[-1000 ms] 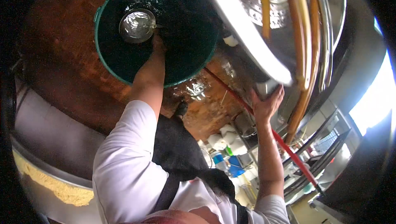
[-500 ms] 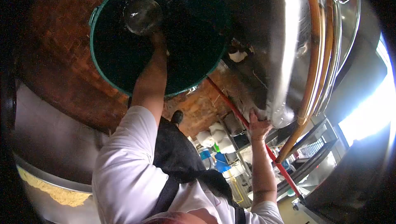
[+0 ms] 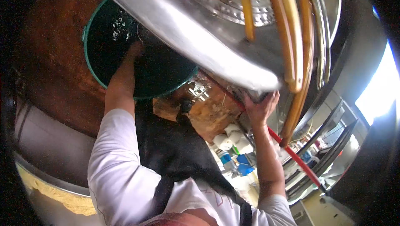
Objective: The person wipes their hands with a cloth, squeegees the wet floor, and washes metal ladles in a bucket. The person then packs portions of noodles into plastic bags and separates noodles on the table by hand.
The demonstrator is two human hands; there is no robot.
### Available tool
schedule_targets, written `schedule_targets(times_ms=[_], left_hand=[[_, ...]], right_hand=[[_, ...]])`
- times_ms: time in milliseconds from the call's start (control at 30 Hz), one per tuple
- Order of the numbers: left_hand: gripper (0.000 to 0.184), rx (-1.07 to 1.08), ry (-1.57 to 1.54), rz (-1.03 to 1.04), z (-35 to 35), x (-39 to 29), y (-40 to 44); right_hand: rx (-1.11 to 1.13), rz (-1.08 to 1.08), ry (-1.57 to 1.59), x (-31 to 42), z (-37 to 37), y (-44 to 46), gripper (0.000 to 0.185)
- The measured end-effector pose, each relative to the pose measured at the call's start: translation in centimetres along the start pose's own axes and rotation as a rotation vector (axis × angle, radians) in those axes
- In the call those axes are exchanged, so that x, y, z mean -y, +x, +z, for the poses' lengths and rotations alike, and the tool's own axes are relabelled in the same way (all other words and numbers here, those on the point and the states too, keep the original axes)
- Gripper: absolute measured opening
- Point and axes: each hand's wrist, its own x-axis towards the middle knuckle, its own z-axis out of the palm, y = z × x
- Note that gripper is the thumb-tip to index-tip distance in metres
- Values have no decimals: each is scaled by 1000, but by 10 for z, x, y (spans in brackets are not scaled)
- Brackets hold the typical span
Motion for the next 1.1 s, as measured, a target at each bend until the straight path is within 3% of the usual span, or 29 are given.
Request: schedule_targets(times_ms=[67,133,200,267,333,400,567,600,633,733,800,867,967,1000,1100], left_hand=[[37,-39,-65,-73,-31,-32,-59],[37,-157,-86,19,-32,-39,-83],[35,21,-179,-46,-72,-76,-131],[34,-86,-388,-39,-89,-114,-182],[32,-281,-148,256,-89,-108,-205],[30,-51,-402,-45,-138,-179,-283],[26,-101,-543,-25,-153,-228,-401],[24,-163,-613,64,-146,-231,-422],[24,-192,-641,45,-145,-242,-446],[27,-259,-705,29,-152,-291,-517],[29,-318,-738,42,-150,-318,-555],[33,-371,-781,73,-152,-342,-588],[36,-401,-805,48,-174,-383,-626],[35,-430,-773,18,-185,-406,-640],[27,-465,-658,51,-223,-439,-659]], right_hand=[[60,9,116,13,-19,12,106],[119,4,152,23,-39,24,104],[59,9,284,23,-40,21,103],[112,22,222,20,-40,15,105],[98,34,196,6,-22,4,103],[94,40,118,-5,-11,-2,100],[38,-29,257,-5,-55,7,85],[30,-37,277,-10,-57,3,85],[171,37,371,-8,-79,1,82],[14,114,229,3,-46,-13,75],[165,199,129,17,-43,-31,74],[239,157,154,25,-97,-59,62],[912,-94,536,22,-186,-49,43],[713,-320,539,37,-166,-47,29],[335,-432,812,66,-209,-13,26]])
